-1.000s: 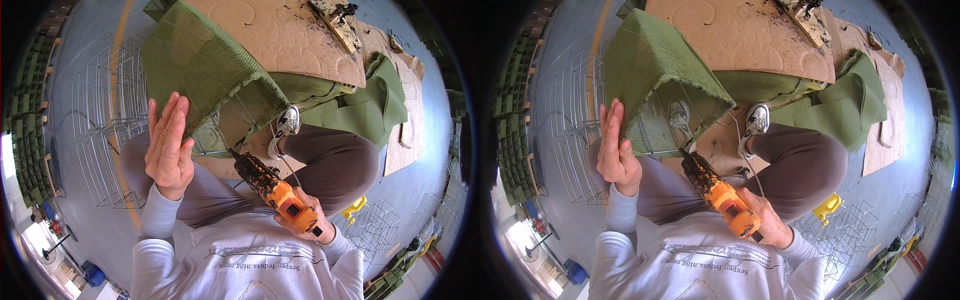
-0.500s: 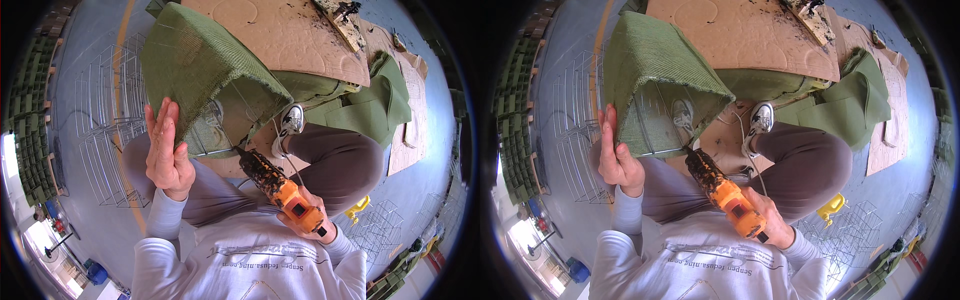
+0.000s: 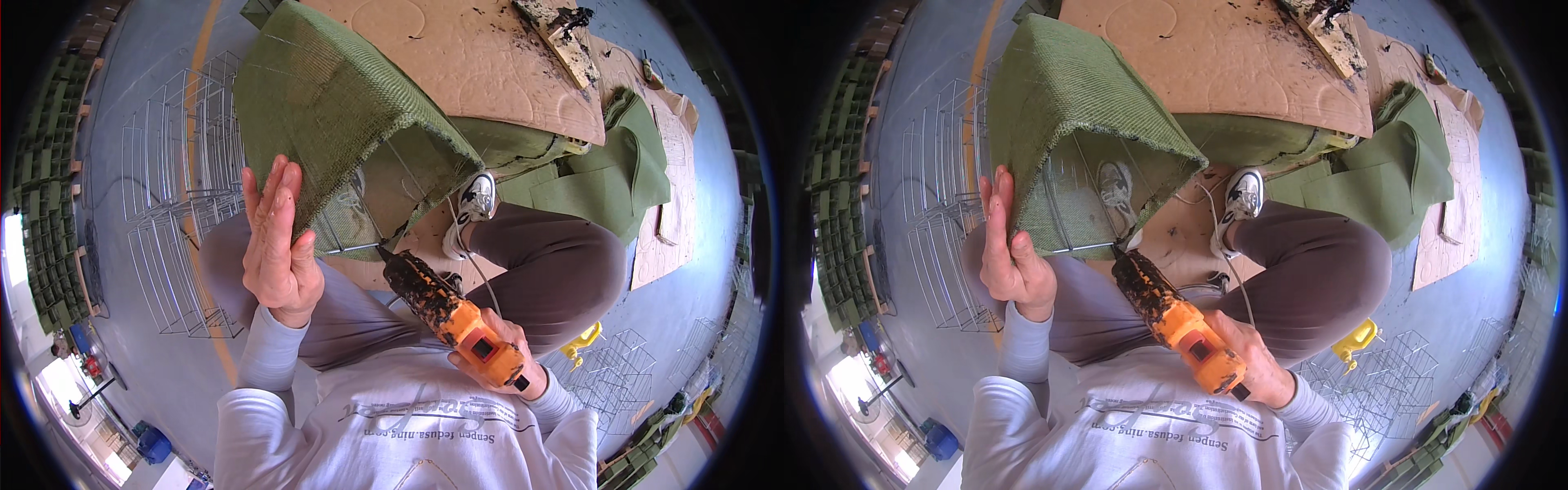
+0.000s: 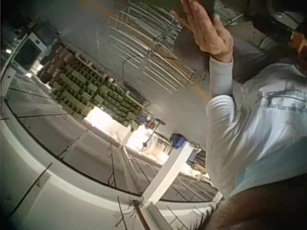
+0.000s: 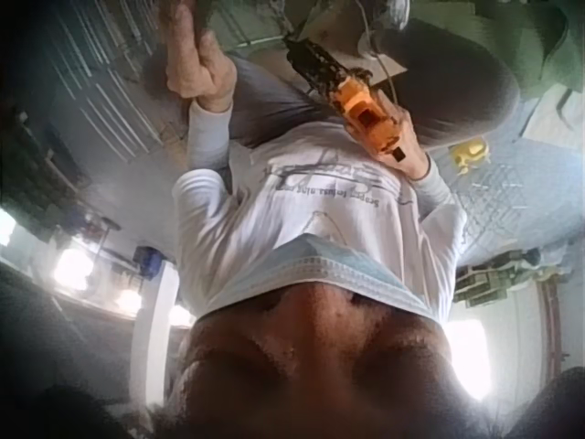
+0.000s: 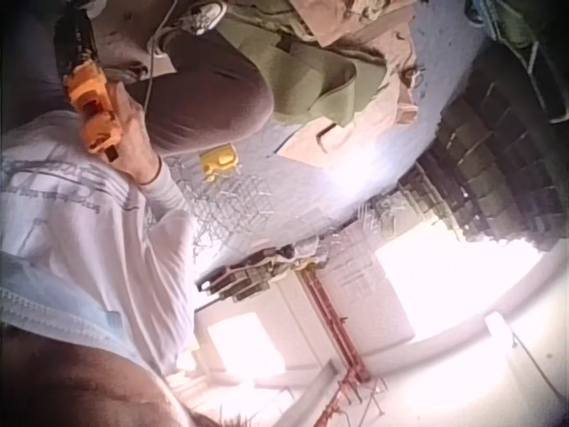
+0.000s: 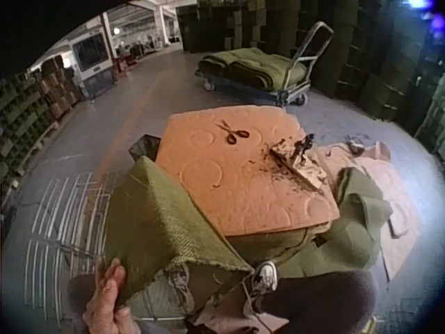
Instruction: Assembling and securing green fabric liners onto metal frames using a hot glue gun.
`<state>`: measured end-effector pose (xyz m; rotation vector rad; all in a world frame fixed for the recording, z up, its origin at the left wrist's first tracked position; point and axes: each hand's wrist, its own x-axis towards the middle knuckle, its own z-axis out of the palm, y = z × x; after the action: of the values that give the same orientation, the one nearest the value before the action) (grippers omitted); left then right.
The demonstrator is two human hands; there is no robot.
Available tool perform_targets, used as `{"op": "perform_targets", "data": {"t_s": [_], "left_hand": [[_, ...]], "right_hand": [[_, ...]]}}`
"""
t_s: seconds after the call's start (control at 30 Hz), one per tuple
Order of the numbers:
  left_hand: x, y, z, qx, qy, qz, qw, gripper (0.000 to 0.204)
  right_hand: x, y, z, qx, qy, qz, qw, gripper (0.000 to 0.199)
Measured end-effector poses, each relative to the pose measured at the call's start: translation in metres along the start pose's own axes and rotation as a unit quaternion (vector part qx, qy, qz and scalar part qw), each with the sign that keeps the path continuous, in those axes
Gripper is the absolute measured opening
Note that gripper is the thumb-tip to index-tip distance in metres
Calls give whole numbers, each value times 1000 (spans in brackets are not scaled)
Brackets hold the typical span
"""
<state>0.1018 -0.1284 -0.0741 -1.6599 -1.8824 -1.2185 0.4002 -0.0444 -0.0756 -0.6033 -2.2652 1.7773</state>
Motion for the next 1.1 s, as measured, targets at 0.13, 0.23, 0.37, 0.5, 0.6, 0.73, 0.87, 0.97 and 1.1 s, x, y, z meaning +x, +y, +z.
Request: {"op": "perform_targets", "data": {"t_s": [0.13,0.23,0.37,0.5,0.6,0.73,0.87,0.97,1.1], "left_hand": [[-2,-1,0,1,7,-8,1000,41],[-1,0,0,1,8,-8,1000,41],[0,-1,0,-6,10,-7,1000,41],[0,-1,1,-10,7,-6,1000,41],[0,0,1,-10,1,-7,1000,42],[-1,-2,1,-15,17,-6,1000,42],[0,-2,2,-13,29,-16,999,42],[0,-1,1,-9,23,-18,1000,42],[-1,-1,3,-31,29,-21,999,41]], "right_hand": [[0,0,5,-20,16,-3,1000,43],[-5,1,5,-37,20,14,999,44],[-4,0,4,7,35,26,999,46],[0,1,3,-35,9,-5,999,49],[0,-3,3,-46,7,-4,999,49],[-2,2,4,-18,9,-2,1000,48],[-1,-3,4,18,27,24,999,46],[-2,-2,4,-25,10,21,999,48],[-3,-1,5,-98,-9,-23,995,52]]}}
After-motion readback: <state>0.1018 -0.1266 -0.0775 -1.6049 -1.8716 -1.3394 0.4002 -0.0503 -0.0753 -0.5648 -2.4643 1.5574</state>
